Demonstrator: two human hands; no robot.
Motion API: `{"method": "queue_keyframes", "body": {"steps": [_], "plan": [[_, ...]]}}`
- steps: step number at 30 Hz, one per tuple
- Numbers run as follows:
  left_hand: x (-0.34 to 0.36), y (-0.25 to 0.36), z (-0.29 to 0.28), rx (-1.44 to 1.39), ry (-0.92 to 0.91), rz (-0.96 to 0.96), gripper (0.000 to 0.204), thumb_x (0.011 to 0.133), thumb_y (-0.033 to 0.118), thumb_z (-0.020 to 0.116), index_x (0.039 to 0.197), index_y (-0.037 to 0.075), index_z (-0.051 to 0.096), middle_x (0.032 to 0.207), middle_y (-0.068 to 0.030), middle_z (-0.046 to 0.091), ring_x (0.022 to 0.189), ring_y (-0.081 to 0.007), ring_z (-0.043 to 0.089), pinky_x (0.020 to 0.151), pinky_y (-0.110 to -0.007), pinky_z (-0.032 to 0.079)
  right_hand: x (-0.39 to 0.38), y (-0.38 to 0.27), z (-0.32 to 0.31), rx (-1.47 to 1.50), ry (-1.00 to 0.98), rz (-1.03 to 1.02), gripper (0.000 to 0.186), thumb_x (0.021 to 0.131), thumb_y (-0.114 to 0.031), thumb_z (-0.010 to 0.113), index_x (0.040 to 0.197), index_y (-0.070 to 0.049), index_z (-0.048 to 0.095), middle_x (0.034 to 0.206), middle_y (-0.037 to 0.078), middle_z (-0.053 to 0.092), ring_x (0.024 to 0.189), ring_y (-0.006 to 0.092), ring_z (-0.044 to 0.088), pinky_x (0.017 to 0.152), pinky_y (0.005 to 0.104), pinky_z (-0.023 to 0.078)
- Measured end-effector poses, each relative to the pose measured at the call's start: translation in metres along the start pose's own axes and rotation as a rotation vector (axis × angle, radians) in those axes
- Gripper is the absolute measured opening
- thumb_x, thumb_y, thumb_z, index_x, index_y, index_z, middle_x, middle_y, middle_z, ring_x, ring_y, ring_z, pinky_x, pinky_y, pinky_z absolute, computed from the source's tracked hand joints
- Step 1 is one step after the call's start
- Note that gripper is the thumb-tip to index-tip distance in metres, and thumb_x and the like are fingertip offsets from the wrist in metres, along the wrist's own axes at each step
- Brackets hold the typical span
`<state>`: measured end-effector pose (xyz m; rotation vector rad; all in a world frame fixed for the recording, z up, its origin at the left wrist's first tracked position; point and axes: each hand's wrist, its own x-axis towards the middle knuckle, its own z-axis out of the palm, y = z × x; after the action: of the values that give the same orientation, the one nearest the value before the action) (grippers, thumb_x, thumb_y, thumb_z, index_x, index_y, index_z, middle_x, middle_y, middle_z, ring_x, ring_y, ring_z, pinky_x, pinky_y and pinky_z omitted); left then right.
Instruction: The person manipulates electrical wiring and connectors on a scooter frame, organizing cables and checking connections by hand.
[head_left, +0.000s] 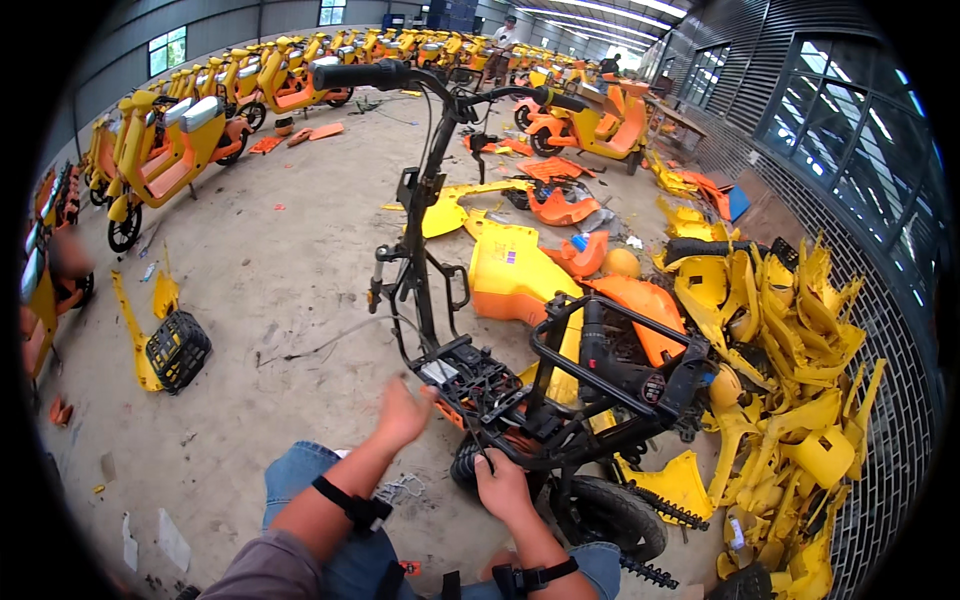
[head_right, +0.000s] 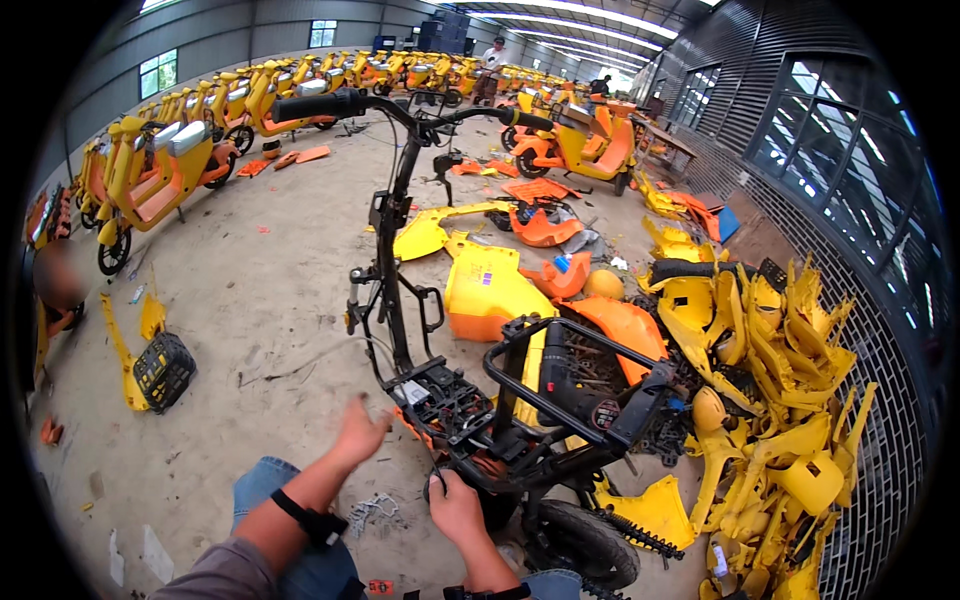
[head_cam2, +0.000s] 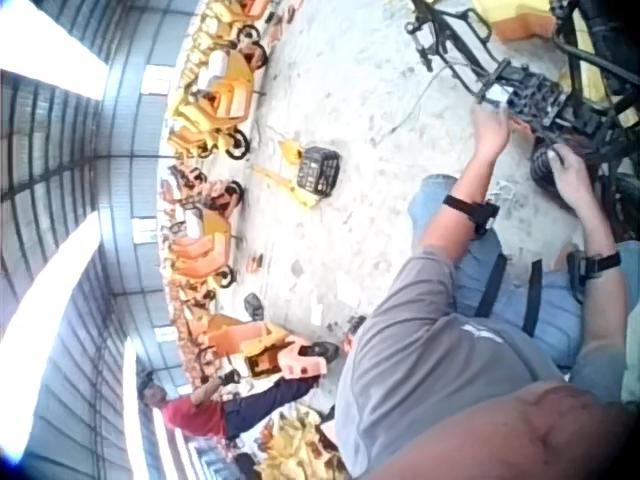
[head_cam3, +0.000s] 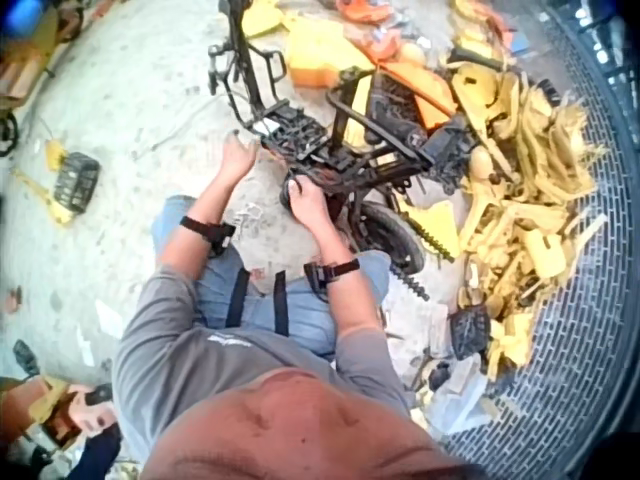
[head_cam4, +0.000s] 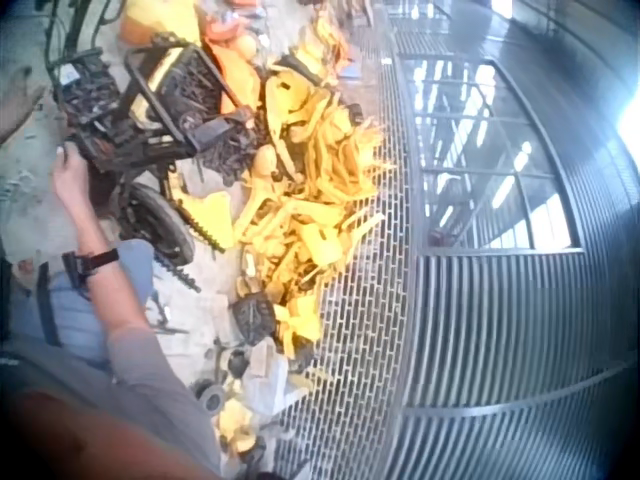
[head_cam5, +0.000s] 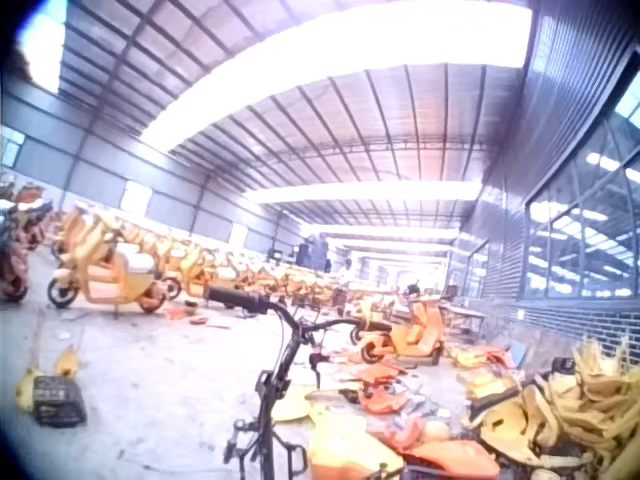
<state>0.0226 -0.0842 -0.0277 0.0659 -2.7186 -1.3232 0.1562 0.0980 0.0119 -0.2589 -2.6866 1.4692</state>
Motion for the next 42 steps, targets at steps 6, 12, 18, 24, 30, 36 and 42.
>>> {"method": "queue_keyframes", "body": {"steps": [6, 12, 18, 24, 30, 36, 42], "plan": [[-0.05, 0.027, 0.018, -0.879, -0.787, -0.309, 0.054, 0.103, 0.044, 0.04, 0.133, 0.0, 0.046, 0.12, -0.0141, 0.061, 0.106, -0.0213, 0.06, 0.087, -0.035, 0.051, -0.014, -0.01, 0.011, 0.016, -0.105, -0.027, 0.028, 0.087, -0.015, 0.054, 0.111, -0.001, 0.061, 0.09, 0.027, 0.065, 0.09, 0.0436, 0.064, 0.077, 0.0462, 0.051], [-0.046, 0.037, 0.026, -1.066, -0.782, -0.358, 0.02, 0.102, 0.015, 0.047, 0.116, 0.002, 0.051, 0.11, -0.0116, 0.065, 0.101, -0.0186, 0.062, 0.089, -0.032, 0.049, -0.011, -0.008, 0.0, 0.089, -0.199, 0.11, 0.032, 0.092, -0.016, 0.054, 0.122, -0.003, 0.056, 0.083, 0.018, 0.069, 0.084, 0.0364, 0.068, 0.075, 0.0415, 0.051], [-0.027, 0.033, 0.032, -1.098, -0.645, -0.333, 0.019, 0.104, 0.019, 0.043, 0.114, 0.003, 0.048, 0.099, -0.0099, 0.066, 0.077, -0.0165, 0.063, 0.073, -0.031, 0.053, -0.006, -0.021, -0.026, -0.174, -0.286, 0.164, 0.024, 0.09, -0.022, 0.062, 0.104, -0.003, 0.065, 0.076, 0.016, 0.067, 0.074, 0.0304, 0.066, 0.068, 0.039, 0.05], [-0.004, 0.042, 0.026, -1.338, -0.631, -0.538, 0.026, 0.105, 0.024, 0.04, 0.12, 0.004, 0.046, 0.088, -0.0069, 0.062, 0.072, -0.0159, 0.061, 0.069, -0.031, 0.052, 0.005, -0.049, -0.029, -0.082, -0.358, 0.322, 0.031, 0.093, -0.025, 0.063, 0.084, 0.005, 0.066, 0.06, 0.011, 0.063, 0.055, 0.0162, 0.061, 0.054, 0.0317, 0.048], [0.013, 0.035, 0.039, -1.438, -0.492, -0.641, 0.026, 0.106, 0.025, 0.037, 0.114, 0.003, 0.049, 0.073, -0.0005, 0.047, 0.058, -0.011, 0.04, 0.053, -0.026, 0.038, 0.008, -0.049, -0.012, 0.12, -0.417, 0.358, 0.039, 0.098, -0.029, 0.059, 0.077, 0.004, 0.064, 0.059, 0.009, 0.063, 0.052, 0.0112, 0.058, 0.05, 0.0271, 0.046], [0.027, 0.029, 0.037, -1.397, -0.433, -0.825, 0.021, 0.105, 0.022, 0.036, 0.104, 0.005, 0.048, 0.069, 0.0021, 0.04, 0.054, -0.0096, 0.033, 0.048, -0.025, 0.03, 0.005, -0.058, -0.006, 0.008, -0.395, 0.185, 0.038, 0.095, -0.024, 0.061, 0.067, 0.002, 0.063, 0.052, 0.008, 0.059, 0.047, 0.014, 0.057, 0.048, 0.0299, 0.045], [0.03, 0.018, 0.051, -1.264, -0.421, -0.925, 0.021, 0.105, 0.022, 0.035, 0.1, 0.007, 0.049, 0.067, 0.0031, 0.037, 0.052, -0.0088, 0.029, 0.046, -0.025, 0.026, 0.005, -0.062, -0.006, -0.29, -0.328, -0.069, 0.037, 0.088, -0.026, 0.065, 0.06, -0.002, 0.059, 0.054, 0.014, 0.058, 0.047, 0.0299, 0.059, 0.047, 0.0363, 0.044]]}}
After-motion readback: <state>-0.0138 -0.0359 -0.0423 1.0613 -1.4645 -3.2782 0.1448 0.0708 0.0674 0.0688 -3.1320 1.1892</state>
